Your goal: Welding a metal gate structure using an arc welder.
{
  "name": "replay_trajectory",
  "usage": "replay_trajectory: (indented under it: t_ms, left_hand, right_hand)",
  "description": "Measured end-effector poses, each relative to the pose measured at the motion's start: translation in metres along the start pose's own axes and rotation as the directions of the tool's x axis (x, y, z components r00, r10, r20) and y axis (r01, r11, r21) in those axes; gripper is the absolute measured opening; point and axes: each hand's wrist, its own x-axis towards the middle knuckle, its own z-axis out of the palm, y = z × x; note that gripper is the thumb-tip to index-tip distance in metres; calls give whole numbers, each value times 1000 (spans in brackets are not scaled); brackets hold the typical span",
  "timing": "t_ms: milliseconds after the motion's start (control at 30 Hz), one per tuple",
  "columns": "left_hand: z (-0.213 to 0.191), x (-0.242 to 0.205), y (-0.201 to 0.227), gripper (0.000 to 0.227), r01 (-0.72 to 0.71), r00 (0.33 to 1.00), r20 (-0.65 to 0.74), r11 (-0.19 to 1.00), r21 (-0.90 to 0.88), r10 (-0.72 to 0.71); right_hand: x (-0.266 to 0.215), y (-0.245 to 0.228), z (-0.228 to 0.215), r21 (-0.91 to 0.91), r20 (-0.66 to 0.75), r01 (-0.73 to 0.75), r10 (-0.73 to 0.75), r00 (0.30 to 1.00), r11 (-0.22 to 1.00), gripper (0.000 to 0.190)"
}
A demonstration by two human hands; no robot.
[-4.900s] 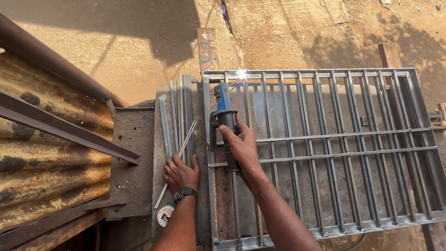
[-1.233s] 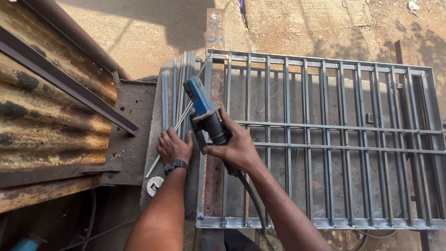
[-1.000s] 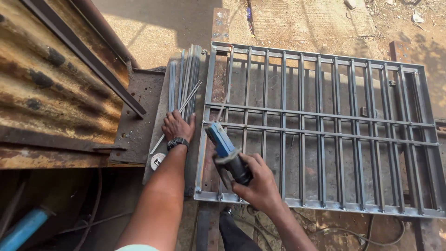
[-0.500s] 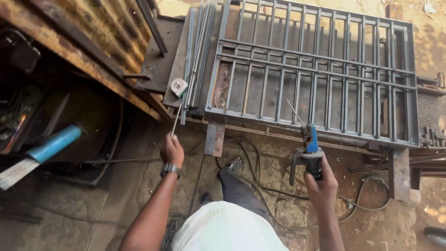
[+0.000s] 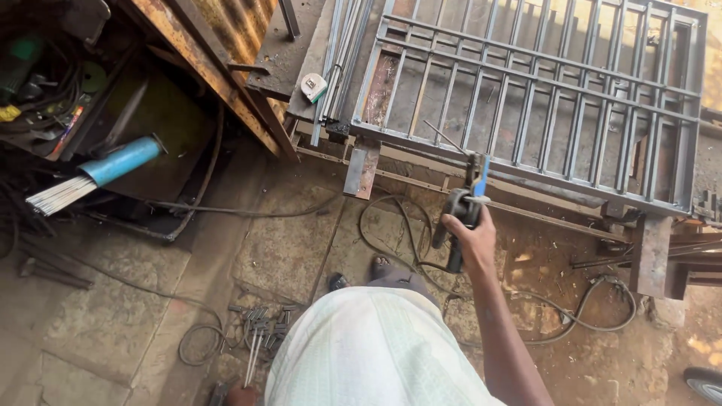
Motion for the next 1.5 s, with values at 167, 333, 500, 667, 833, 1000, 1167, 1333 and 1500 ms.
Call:
replay_trajectory:
  t_ms: [167, 333, 500, 667, 833, 1000, 1167, 1333, 1500]
  left_hand:
    - [-15, -23, 6, 42, 117, 993, 39, 965, -233, -111]
    - [-21, -35, 59, 43, -20, 1000, 2, 999, -31, 21]
    - [-41, -50, 92, 41, -139, 986, -101, 989, -46, 134]
    - [-55, -71, 97, 39, -161, 976, -163, 984, -76, 148]
    - [-64, -94, 93, 37, -127, 984, -125, 992, -6, 125]
    - [-61, -102, 85, 35, -100, 994, -52, 993, -58, 97]
    - [-56, -101, 78, 35, -137, 990, -40, 981, -140, 133]
    - [-59, -92, 85, 38, -77, 996, -38, 997, -15, 76]
    - [-70, -98, 99, 40, -82, 997, -9, 997, 2, 82]
  right_hand:
    - [8, -11, 14, -171, 57, -6, 16, 998, 985, 66]
    - [18, 14, -4, -237, 13, -49, 54, 998, 970, 65]
    - [29, 30, -13, -297, 49, -33, 49, 998, 954, 66]
    - [31, 13, -8, -324, 73, -24, 50, 996, 946, 69]
    - [35, 29, -4, -247, 92, -10, 34, 995, 969, 69]
    - [35, 16, -2, -232, 132, -10, 41, 990, 973, 67]
    - [35, 22, -4, -296, 144, -39, 85, 986, 954, 68]
    - [38, 25, -4, -252, 146, -64, 103, 984, 966, 73]
    - [42, 27, -6, -307, 156, -72, 124, 980, 949, 74]
